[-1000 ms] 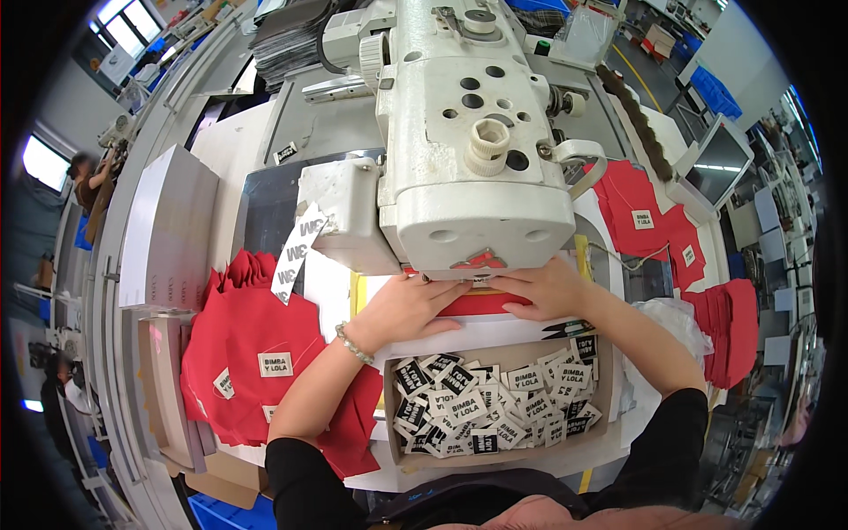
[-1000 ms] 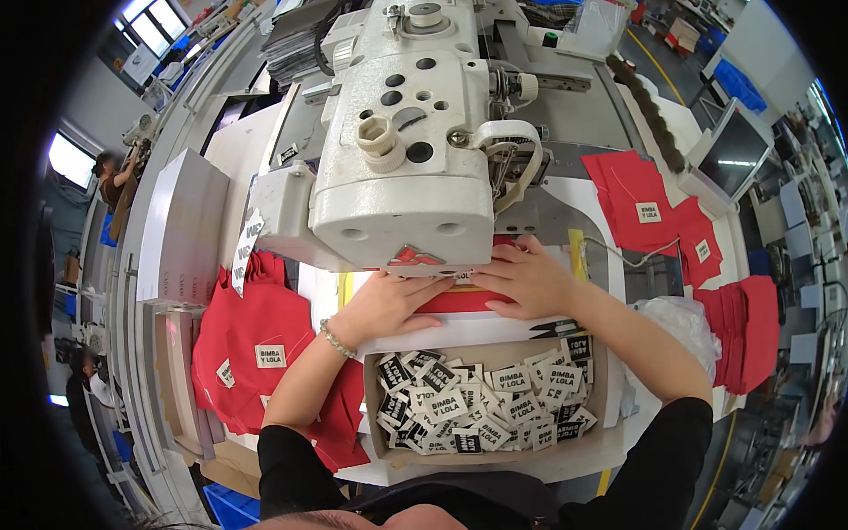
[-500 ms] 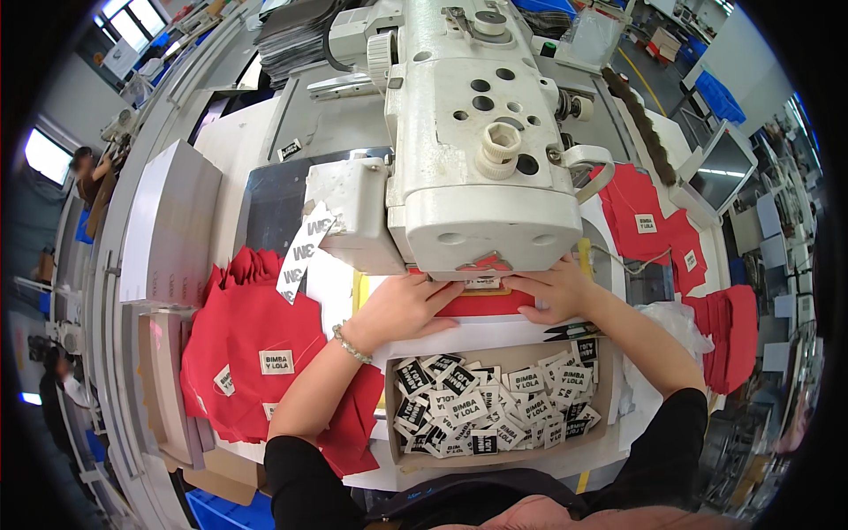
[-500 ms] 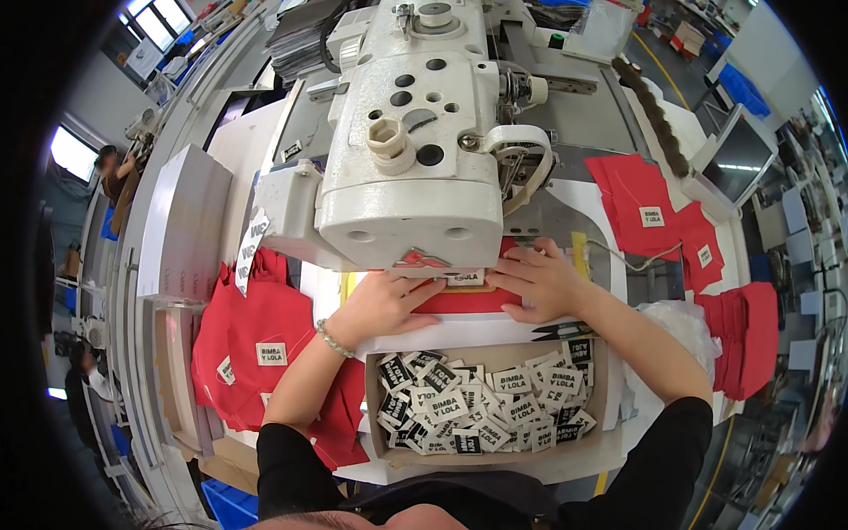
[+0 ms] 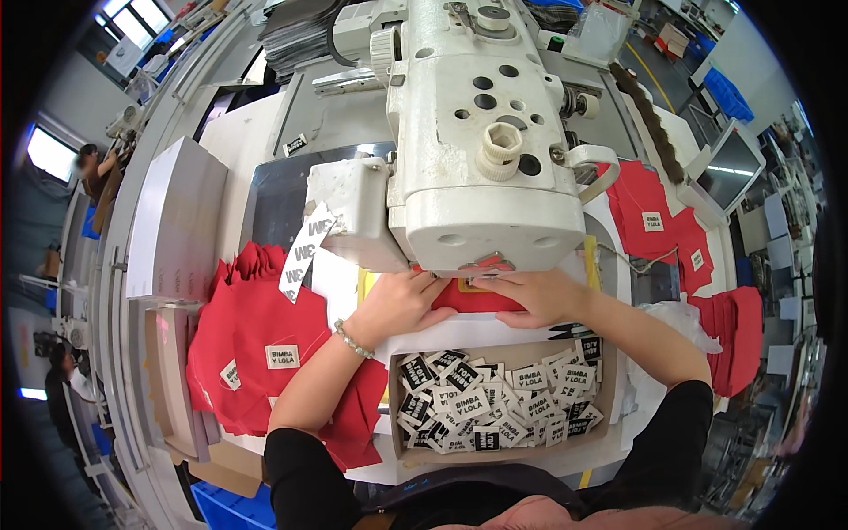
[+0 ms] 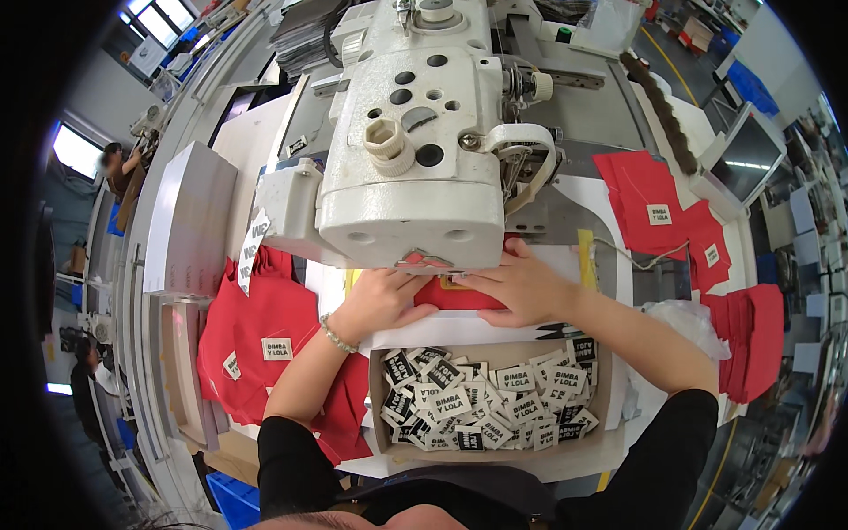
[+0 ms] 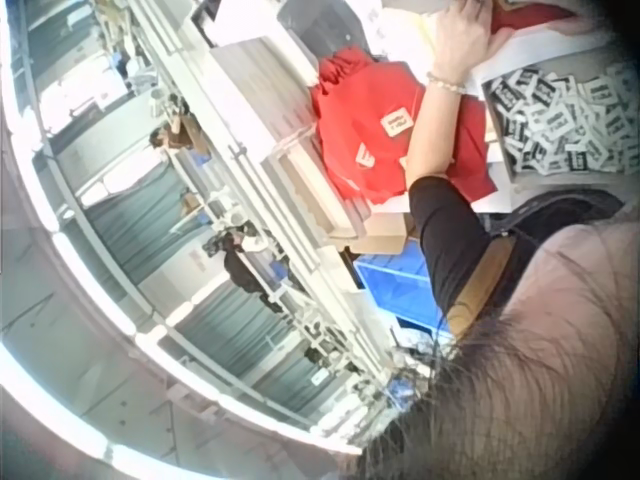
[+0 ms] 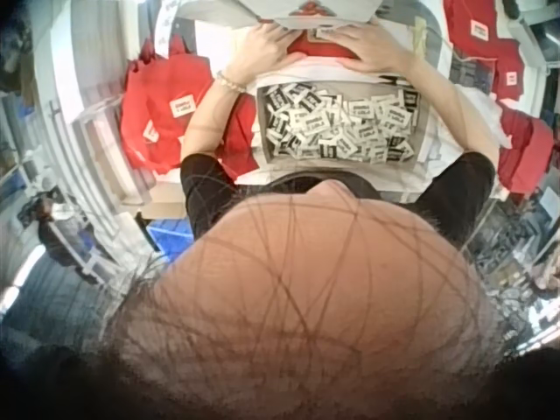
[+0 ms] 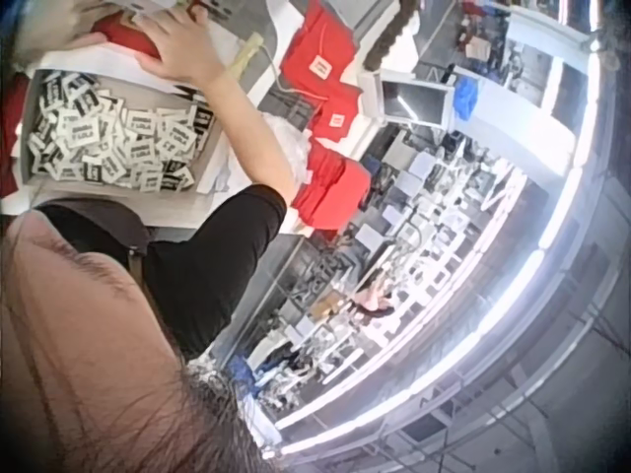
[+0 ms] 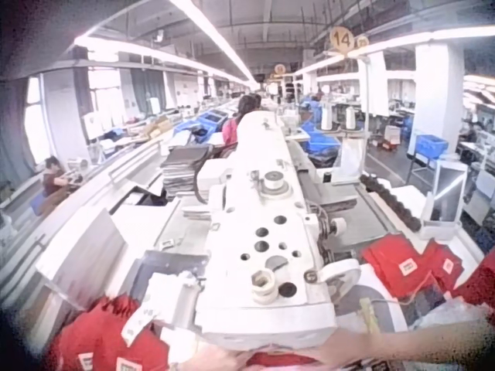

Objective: The person sews small rectangular labels onto red fabric pieces using a sewing machine. They pick up a label, place it on a red fabric piece, and guide the fabric under the machine's needle to stitch the label. After sewing, they cut the thread and move the finished piece to a stack.

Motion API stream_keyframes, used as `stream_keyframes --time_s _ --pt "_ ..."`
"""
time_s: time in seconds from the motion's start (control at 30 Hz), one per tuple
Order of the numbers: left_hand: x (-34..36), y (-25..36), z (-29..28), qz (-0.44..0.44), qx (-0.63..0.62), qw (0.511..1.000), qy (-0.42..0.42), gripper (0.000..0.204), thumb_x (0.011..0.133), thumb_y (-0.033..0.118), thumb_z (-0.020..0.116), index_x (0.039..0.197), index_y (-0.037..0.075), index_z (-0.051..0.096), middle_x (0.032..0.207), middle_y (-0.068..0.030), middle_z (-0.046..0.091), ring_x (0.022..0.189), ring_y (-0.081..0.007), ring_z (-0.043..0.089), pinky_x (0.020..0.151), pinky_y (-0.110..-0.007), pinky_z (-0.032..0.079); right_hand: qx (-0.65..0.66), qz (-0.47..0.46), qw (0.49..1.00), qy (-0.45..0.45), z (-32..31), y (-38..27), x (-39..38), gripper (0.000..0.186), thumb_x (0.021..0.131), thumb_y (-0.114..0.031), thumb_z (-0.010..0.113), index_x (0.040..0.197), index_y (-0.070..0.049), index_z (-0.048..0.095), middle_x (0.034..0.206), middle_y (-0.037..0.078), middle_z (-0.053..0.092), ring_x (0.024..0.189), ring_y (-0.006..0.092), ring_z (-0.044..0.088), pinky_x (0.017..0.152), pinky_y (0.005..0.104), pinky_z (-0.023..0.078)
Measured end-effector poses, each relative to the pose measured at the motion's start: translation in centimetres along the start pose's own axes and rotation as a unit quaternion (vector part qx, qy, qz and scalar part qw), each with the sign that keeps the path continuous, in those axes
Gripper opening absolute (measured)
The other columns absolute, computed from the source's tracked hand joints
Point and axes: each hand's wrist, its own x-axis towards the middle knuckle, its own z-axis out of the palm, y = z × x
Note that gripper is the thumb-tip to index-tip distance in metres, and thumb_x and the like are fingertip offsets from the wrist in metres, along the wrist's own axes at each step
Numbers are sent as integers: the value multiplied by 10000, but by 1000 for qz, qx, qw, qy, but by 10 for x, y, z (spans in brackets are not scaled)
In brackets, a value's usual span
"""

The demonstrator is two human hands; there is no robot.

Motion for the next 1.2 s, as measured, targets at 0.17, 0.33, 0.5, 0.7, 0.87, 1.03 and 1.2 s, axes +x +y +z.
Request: stream_keyframes --time_s 0.17,0.33,0.5,0.7,0.87,1.03,1.2 --pt "0 0 0 3 1 1000 7 396 787 379 685 941 14 677 893 -73 616 711 -209 613 615 -334 487 19 -1 1000 2 1 2 -1 531 829 -358 619 1321 -172 544 1286 43 582 1154 223 519 996 449 289" --pt "-1 2 0 -10 10 1000 0 396 808 386 665 968 24 673 893 -69 600 734 -213 606 655 -339 473 22 -2 999 26 4 7 -6 531 811 -341 629 1308 -169 555 1274 41 587 1149 225 522 980 446 299" --pt "-3 1 4 -16 31 999 -12 394 842 404 627 979 37 667 848 -67 576 723 -224 589 680 -344 450 2 -18 999 41 8 9 -4 531 805 -356 633 1302 -181 564 1249 35 587 1145 238 501 954 466 304" --pt "-6 2 7 -53 12 997 -53 378 853 401 617 960 41 659 854 -78 569 767 -234 587 710 -357 440 23 -3 999 22 13 10 1 537 799 -375 633 1303 -201 566 1237 41 569 1152 267 464 939 485 298" --pt "-3 3 5 -42 27 998 -29 374 860 396 611 972 42 658 835 -73 563 770 -236 583 716 -358 435 61 0 998 23 12 12 0 514 798 -379 634 1279 -203 584 1244 80 551 1159 285 453 939 492 286" --pt "-6 3 7 -49 22 998 -44 363 870 387 601 977 44 655 812 -68 549 741 -235 567 705 -350 425 90 50 995 -18 1 4 3 494 805 -375 630 1264 -197 593 1245 98 538 1171 294 446 949 497 276" --pt "-6 4 9 -57 29 996 -57 355 876 383 593 972 46 650 811 -74 547 730 -234 564 705 -347 421 36 22 999 24 8 2 2 462 817 -356 626 1247 -190 599 1236 74 563 1162 264 472 938 492 286"
